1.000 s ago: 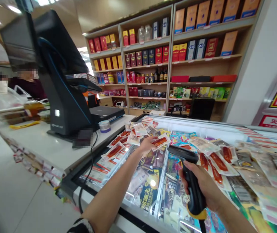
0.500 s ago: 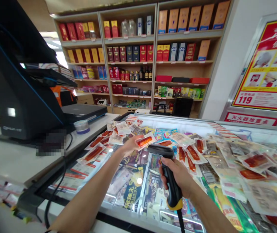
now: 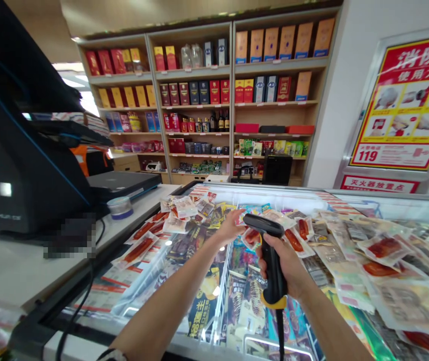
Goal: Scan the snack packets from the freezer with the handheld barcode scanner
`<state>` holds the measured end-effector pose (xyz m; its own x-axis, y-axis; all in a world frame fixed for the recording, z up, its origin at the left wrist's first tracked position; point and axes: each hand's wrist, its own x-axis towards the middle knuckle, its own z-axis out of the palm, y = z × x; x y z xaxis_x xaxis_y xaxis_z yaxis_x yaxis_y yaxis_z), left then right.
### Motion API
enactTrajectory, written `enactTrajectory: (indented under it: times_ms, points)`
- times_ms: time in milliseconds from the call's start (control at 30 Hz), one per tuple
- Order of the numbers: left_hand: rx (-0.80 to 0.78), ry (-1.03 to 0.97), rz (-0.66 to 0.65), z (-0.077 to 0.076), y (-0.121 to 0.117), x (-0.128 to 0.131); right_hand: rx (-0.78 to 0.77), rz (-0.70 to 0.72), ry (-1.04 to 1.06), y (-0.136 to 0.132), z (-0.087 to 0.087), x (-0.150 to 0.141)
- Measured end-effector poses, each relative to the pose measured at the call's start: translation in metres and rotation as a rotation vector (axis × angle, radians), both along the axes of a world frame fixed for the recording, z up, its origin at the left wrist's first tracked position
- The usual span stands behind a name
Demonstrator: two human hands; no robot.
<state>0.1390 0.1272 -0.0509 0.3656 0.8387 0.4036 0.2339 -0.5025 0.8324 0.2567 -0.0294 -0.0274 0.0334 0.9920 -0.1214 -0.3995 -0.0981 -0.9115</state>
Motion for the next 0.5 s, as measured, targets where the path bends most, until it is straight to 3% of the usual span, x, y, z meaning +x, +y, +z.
enactTrajectory:
  times_ms: [100, 167, 200, 267, 500]
  points:
    - [0.097, 0.072, 0.348, 0.02, 0.026, -0.046, 0.001, 0.001, 0.016, 0.0, 0.0, -0.002]
    - [0.073, 0.257, 0.812, 0.028, 0.043, -0.086, 0.021, 0.004, 0.034, 0.0, 0.001, -0.004]
    - [0.019, 0.359, 0.933, 0.03, 0.05, -0.103, 0.031, 0.006, 0.038, 0.0, 0.001, -0.006]
    - [-0.054, 0.483, 0.996, 0.029, 0.06, -0.126, 0.032, 0.026, 0.038, 0.0, 0.001, -0.008]
    - [-0.093, 0.437, 0.757, 0.027, 0.077, -0.13, 0.04, 0.081, 0.035, -0.002, 0.001, -0.011]
